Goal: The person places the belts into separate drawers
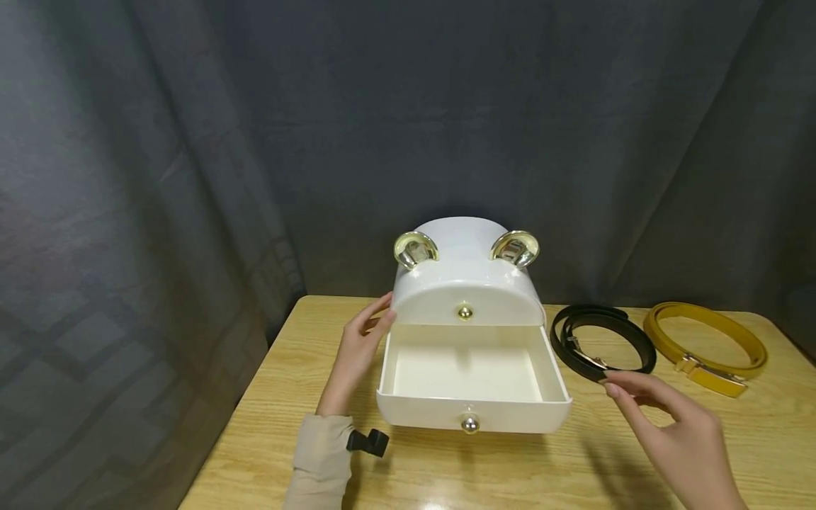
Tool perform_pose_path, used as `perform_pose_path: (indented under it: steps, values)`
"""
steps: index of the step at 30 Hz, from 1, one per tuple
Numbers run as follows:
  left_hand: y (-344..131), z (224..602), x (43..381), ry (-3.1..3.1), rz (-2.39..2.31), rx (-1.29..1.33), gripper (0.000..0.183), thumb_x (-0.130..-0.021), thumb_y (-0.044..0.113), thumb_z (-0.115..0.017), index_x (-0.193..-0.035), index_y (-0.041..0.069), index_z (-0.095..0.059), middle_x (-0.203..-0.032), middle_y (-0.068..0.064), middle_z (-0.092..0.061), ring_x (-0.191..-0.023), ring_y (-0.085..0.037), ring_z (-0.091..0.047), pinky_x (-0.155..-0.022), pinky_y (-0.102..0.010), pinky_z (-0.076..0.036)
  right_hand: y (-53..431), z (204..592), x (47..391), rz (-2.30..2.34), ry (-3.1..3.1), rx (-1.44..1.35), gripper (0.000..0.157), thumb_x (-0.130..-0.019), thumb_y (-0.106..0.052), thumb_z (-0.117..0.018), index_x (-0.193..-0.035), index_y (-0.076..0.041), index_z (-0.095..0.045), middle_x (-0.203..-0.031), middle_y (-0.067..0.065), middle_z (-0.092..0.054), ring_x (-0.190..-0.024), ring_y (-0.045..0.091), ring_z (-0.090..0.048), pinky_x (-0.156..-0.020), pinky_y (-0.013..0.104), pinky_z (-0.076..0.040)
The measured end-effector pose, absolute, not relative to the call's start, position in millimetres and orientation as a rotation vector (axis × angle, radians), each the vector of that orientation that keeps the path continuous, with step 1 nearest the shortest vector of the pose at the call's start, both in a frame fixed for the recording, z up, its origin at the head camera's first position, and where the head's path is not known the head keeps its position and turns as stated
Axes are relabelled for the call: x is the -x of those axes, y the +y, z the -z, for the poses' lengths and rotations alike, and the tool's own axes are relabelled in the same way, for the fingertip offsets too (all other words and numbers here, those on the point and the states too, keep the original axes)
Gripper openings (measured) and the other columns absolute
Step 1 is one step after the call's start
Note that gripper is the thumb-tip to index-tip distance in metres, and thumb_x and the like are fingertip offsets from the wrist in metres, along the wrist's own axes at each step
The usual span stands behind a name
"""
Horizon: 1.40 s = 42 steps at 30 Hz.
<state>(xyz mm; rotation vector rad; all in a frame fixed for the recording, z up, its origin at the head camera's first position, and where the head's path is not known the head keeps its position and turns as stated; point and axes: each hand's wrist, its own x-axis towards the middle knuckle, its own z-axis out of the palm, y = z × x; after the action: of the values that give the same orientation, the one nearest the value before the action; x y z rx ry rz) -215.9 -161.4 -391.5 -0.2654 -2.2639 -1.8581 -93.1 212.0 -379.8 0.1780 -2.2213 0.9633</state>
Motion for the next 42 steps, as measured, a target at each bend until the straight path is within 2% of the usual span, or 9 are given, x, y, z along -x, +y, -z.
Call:
perform_pose_path:
  steps: [9, 21, 28, 33, 40, 42]
  values:
    - [-161.1, 390.6, 216.0, -2.266, 1.857, 0.275, 0.042, -0.101, 0.028, -0.059, -0.142, 0.016, -0.057, -0.139, -0.007, -0.057, -0.112, -0.029, -0.059, -0.091, -0.046, -0.049, 217.9, 385.8, 106.5, -0.955, -2.210, -0.276, 0.033, -0.074, 0.012, -0.080, -0.098, -0.010, -0.077, -0.093, -0.022, -0.069, -0.078, -0.014, -0.058, -0.072, 0.004, -0.043]
    - [-161.8, 392.7, 216.9, -2.262, 1.865, 0.272, 0.041, -0.101, 0.029, -0.059, -0.141, 0.017, -0.058, -0.138, -0.007, -0.057, -0.112, -0.030, -0.059, -0.093, -0.052, -0.047, 223.5, 393.3, 121.0, -0.905, -2.261, -0.284, 0.028, -0.075, 0.007, -0.081, -0.098, -0.009, -0.077, -0.088, -0.021, -0.069, -0.078, -0.016, -0.055, -0.076, 0.002, -0.039]
    - [-161.7, 392.7, 217.6, -2.271, 1.849, 0.259, 0.041, -0.102, 0.028, -0.059, -0.141, 0.016, -0.058, -0.138, -0.007, -0.057, -0.112, -0.030, -0.059, -0.089, -0.039, -0.048, 228.7, 397.9, 130.7, -0.884, -2.274, -0.307, 0.028, -0.076, 0.007, -0.081, -0.099, -0.008, -0.076, -0.089, -0.021, -0.068, -0.077, -0.013, -0.053, -0.072, 0.003, -0.039]
    - [-161.1, 392.1, 216.8, -2.278, 1.853, 0.251, 0.042, -0.101, 0.030, -0.059, -0.141, 0.017, -0.058, -0.139, -0.006, -0.057, -0.114, -0.031, -0.058, -0.090, -0.039, -0.048, 232.5, 401.5, 135.9, -0.859, -2.274, -0.313, 0.028, -0.076, 0.006, -0.082, -0.099, -0.008, -0.076, -0.094, -0.028, -0.065, -0.082, -0.019, -0.051, -0.067, 0.005, -0.042]
    - [-160.9, 391.2, 215.8, -2.282, 1.845, 0.243, 0.042, -0.101, 0.031, -0.059, -0.141, 0.018, -0.058, -0.139, -0.005, -0.057, -0.114, -0.030, -0.058, -0.091, -0.041, -0.048, 237.0, 405.9, 146.9, -0.816, -2.246, -0.367, 0.033, -0.072, 0.007, -0.083, -0.099, -0.009, -0.077, -0.092, -0.007, -0.072, -0.090, -0.024, -0.048, -0.067, 0.006, -0.042]
    - [-160.8, 390.9, 215.2, -2.277, 1.847, 0.248, 0.041, -0.101, 0.031, -0.059, -0.141, 0.018, -0.058, -0.139, -0.005, -0.057, -0.114, -0.029, -0.058, -0.091, -0.041, -0.048, 238.5, 407.0, 150.4, -0.807, -2.234, -0.390, 0.034, -0.071, 0.008, -0.083, -0.099, -0.009, -0.077, -0.093, -0.006, -0.072, -0.092, -0.024, -0.048, -0.071, 0.006, -0.041]
